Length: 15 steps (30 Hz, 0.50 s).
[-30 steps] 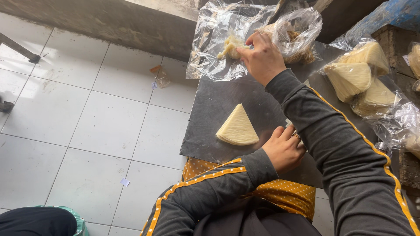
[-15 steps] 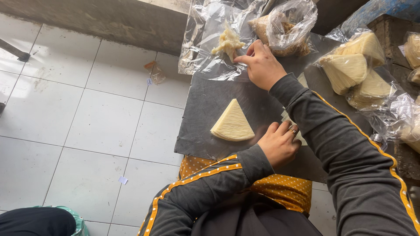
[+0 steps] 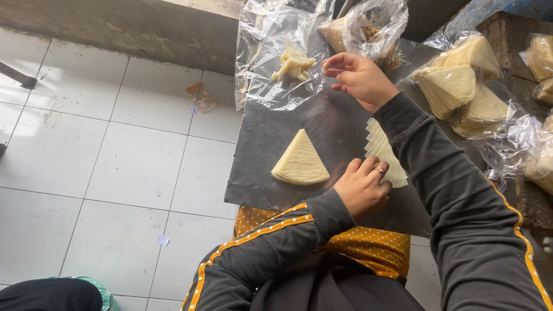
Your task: The person sits at a metal table and separates thin, triangular food sheets from a plastic-wrapped stack. They peel individual sheets apart by hand and arrange them into a neat pile on the table.
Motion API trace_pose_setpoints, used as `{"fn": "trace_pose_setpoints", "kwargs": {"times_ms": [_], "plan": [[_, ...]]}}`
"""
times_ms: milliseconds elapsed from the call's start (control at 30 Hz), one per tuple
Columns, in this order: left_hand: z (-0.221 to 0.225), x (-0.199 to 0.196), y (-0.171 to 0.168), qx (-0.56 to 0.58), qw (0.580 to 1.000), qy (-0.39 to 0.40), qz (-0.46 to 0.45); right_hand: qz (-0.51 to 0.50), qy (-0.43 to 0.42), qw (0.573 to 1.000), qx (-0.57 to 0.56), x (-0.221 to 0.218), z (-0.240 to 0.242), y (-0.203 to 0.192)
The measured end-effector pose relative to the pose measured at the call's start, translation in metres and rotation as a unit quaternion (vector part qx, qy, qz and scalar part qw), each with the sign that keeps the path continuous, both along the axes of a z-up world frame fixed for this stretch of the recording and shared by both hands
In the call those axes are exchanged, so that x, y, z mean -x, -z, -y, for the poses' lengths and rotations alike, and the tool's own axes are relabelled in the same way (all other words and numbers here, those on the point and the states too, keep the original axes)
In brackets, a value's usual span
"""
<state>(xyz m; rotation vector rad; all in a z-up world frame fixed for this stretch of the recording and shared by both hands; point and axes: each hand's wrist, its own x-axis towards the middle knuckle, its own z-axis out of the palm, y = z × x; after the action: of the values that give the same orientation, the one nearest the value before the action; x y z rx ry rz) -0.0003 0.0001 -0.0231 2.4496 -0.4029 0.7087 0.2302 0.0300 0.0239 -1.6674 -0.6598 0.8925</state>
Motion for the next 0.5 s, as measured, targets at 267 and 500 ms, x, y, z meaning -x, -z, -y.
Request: {"fn": "trace_pose_setpoints", "kwargs": {"times_ms": [267, 500], "plan": [[-0.001, 0.000, 0.002, -0.026, 1.000, -0.012, -0.007, 0.335, -0.067, 0.938, 0.065, 0.023, 0.111, -0.055], [0.006, 0.002, -0.008, -0.048, 0.998, -0.009, -0.037, 0.545, -0.098, 0.825, 0.113, 0.044, 0.187, -0.055]]}}
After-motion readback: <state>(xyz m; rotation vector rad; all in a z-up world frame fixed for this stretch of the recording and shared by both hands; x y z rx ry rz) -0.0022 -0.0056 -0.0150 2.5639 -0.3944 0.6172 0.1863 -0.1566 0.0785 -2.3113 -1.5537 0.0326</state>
